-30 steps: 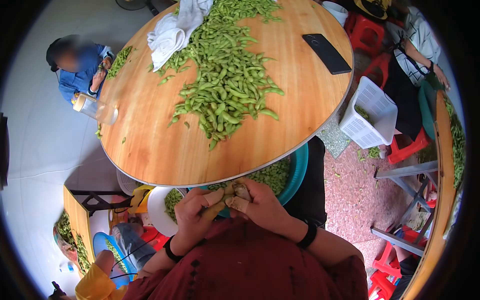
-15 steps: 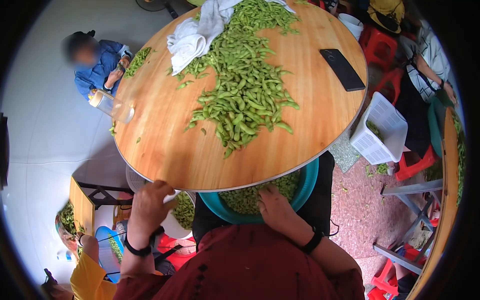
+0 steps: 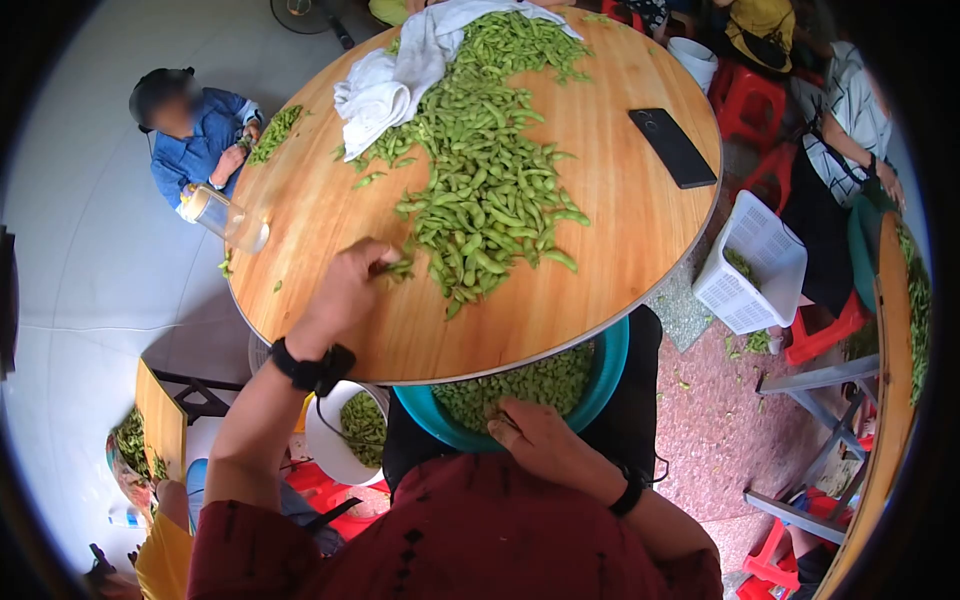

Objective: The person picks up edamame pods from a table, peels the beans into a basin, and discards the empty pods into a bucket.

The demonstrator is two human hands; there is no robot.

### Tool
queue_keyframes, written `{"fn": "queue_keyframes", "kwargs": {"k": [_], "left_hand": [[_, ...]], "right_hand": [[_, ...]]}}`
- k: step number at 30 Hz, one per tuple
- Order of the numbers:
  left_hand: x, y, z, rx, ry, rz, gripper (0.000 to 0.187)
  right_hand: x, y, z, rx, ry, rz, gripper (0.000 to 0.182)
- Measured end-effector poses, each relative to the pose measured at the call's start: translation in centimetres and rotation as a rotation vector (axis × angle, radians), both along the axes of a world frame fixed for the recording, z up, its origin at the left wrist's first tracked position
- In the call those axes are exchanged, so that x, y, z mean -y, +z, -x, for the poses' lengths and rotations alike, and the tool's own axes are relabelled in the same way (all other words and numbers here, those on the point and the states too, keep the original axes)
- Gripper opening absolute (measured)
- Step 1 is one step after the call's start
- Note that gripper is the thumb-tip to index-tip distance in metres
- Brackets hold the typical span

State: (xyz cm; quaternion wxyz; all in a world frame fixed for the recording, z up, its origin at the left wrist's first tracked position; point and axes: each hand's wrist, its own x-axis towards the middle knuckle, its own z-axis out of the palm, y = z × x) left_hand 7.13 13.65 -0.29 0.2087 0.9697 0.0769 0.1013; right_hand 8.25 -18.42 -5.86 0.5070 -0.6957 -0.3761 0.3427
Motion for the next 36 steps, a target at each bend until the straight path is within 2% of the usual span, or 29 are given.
{"fn": "queue_keyframes", "kwargs": {"k": [2, 4, 8, 10, 13, 14, 16, 20, 22, 24, 26, 27, 28, 29, 30, 32, 36], "left_hand": [[0.7, -0.1, 1.5, -0.017, -0.006, 0.04, 0.022], [1.3, 0.1, 2.4, 0.195, -0.058, -0.245, 0.022], [1.5, 0.5, 2.7, 0.282, 0.034, -0.196, 0.028], [1.5, 0.5, 2.8, 0.214, -0.007, -0.059, 0.029], [2.8, 0.9, 3.5, 0.142, -0.056, -0.197, 0.034], [3.2, 0.9, 3.5, 0.139, -0.063, -0.193, 0.034], [3.6, 0.6, 3.5, 0.208, -0.124, -0.009, 0.042], [3.8, 0.1, 3.7, 0.176, -0.112, 0.023, 0.053], [3.7, -0.2, 4.0, 0.199, -0.139, -0.076, 0.058], [4.3, 0.2, 4.2, 0.215, -0.115, -0.056, 0.056], [5.5, 0.7, 4.5, 0.227, -0.099, -0.032, 0.053], [6.5, 1.0, 4.8, 0.264, -0.076, 0.238, 0.049], [7.6, 1.2, 5.2, 0.298, -0.052, 0.509, 0.044], [8.9, 1.5, 5.8, 0.295, -0.056, 0.513, 0.044], [10.2, 1.7, 6.5, 0.282, -0.08, 0.484, 0.04], [11.7, 1.1, 7.1, 0.266, -0.107, 0.459, 0.035], [12.4, 0.4, 7.5, 0.26, -0.142, 0.451, 0.032]], "right_hand": [[-0.1, 1.3, -0.2, -0.034, 0.027, 0.051, 0.019], [-0.6, 2.3, -0.3, -0.039, 0.029, 0.031, 0.019], [-1.6, 4.1, -0.6, -0.074, 0.023, -0.041, 0.018], [-1.9, 4.3, -0.5, -0.046, 0.004, -0.07, 0.018], [-2.0, 4.4, -0.4, -0.04, -0.027, -0.102, 0.017], [-1.9, 4.4, -0.3, -0.059, -0.032, -0.108, 0.016], [-1.9, 3.5, -0.2, -0.034, -0.031, -0.142, 0.019], [-2.1, 3.4, -0.2, -0.023, -0.026, -0.147, 0.022], [-2.1, 3.2, -0.3, -0.033, -0.013, -0.14, 0.023], [-2.1, 3.2, -0.3, -0.045, -0.005, -0.134, 0.023], [-2.1, 3.8, -0.3, -0.284, -0.025, -0.102, 0.017], [-2.3, 3.8, -0.3, -0.286, -0.033, -0.101, 0.017], [-2.4, 3.7, -0.3, -0.443, -0.045, -0.134, 0.019], [-2.6, 3.7, -0.4, -0.6, -0.057, -0.166, 0.022], [-2.7, 3.7, -0.6, -0.601, -0.063, -0.163, 0.022], [-2.9, 3.6, -1.0, -0.846, -0.026, -0.292, 0.025], [-2.8, 3.5, -0.9, -0.908, -0.03, -0.303, 0.023]]}}
